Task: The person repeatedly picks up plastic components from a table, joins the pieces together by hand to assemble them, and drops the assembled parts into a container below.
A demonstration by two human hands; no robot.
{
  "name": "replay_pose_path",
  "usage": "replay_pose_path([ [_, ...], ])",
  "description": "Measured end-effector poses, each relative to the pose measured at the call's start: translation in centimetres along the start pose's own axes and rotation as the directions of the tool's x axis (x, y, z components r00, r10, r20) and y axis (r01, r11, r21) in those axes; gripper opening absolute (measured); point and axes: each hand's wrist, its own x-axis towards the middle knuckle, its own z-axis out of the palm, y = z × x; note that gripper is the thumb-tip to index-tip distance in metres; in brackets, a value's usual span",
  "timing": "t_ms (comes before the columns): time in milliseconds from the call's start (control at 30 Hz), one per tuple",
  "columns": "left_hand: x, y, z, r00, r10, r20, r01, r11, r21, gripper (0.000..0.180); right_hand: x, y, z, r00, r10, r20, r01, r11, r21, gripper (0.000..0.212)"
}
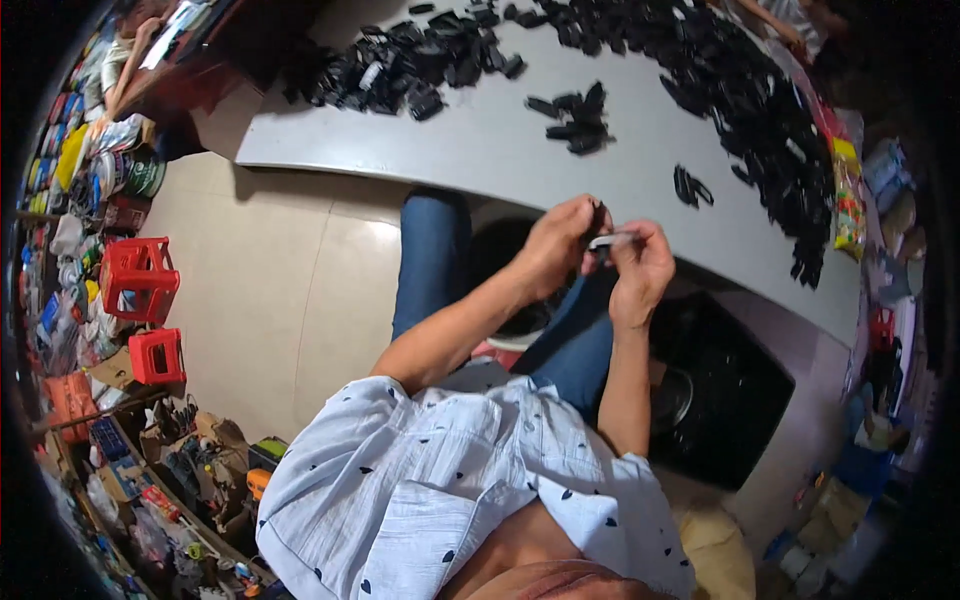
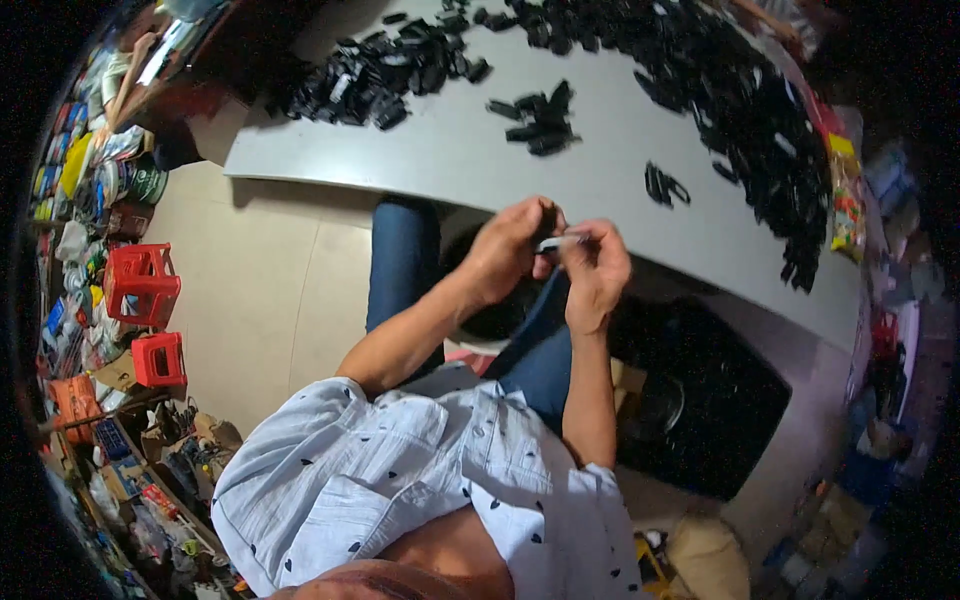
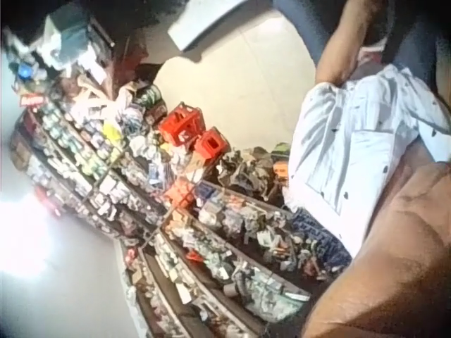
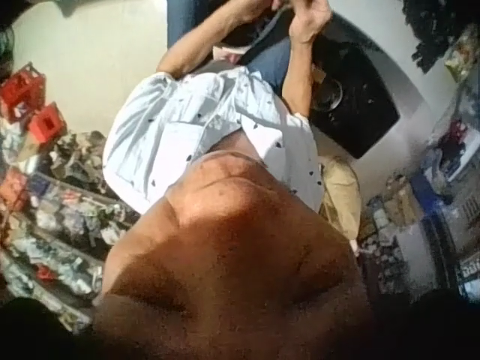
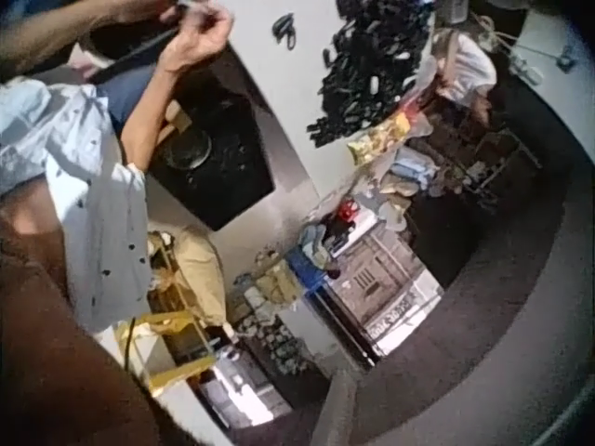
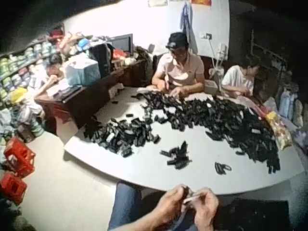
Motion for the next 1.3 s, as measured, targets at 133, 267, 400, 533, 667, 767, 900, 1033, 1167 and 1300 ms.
replay_pose_path([
  [133, -1.8, 1.0, -1.3, 0.994, -0.101, -0.034, 0.098, 0.991, -0.088, 0.039, -0.1, -1.9, -0.3, 0.988, 0.124, 0.091, -0.141, 0.964, 0.225, 0.022],
  [267, -2.5, 1.3, -2.6, 0.987, -0.138, 0.087, 0.151, 0.974, -0.17, 0.028, -0.9, -2.0, -0.2, 0.965, 0.235, 0.117, -0.257, 0.939, 0.229, 0.019],
  [400, -2.8, 0.8, -2.9, 0.981, -0.177, 0.083, 0.182, 0.982, -0.056, 0.029, -1.5, -1.4, -0.5, 0.962, 0.235, 0.138, -0.237, 0.972, -0.002, 0.016],
  [533, -4.2, 1.6, -1.2, 0.979, -0.099, -0.18, 0.119, 0.988, 0.101, 0.017, -1.9, -1.6, -0.5, 0.956, 0.244, 0.164, -0.208, 0.956, -0.206, 0.014],
  [667, -4.5, 1.3, -0.9, 0.982, 0.058, -0.181, -0.037, 0.992, 0.117, 0.011, -2.2, -1.6, -0.8, 0.921, 0.332, 0.202, -0.258, 0.911, -0.323, 0.018],
  [767, -4.9, 1.2, -1.7, 0.995, -0.033, -0.093, 0.047, 0.988, 0.148, 0.021, -2.7, -1.1, -0.8, 0.956, 0.207, 0.209, -0.093, 0.888, -0.451, 0.018],
  [900, -5.1, 1.1, -3.4, 0.994, -0.096, -0.056, 0.105, 0.971, 0.215, 0.041, -3.0, -1.8, 0.2, 0.966, 0.21, 0.15, -0.112, 0.866, -0.488, 0.018],
  [1033, -5.3, -0.5, -3.1, 0.99, -0.019, -0.137, 0.053, 0.968, 0.247, 0.044, -3.0, -1.9, 0.9, 0.964, 0.024, 0.266, 0.174, 0.698, -0.694, 0.018],
  [1167, -5.4, -1.1, -3.0, 0.982, -0.057, -0.182, 0.104, 0.961, 0.258, 0.037, -3.2, -1.3, 1.4, 0.94, -0.091, 0.328, 0.325, 0.524, -0.787, 0.017],
  [1300, -5.4, -1.0, -2.5, 0.964, -0.028, -0.264, 0.103, 0.956, 0.276, 0.035, -3.3, -1.1, 1.6, 0.916, -0.121, 0.382, 0.394, 0.449, -0.802, 0.016],
])
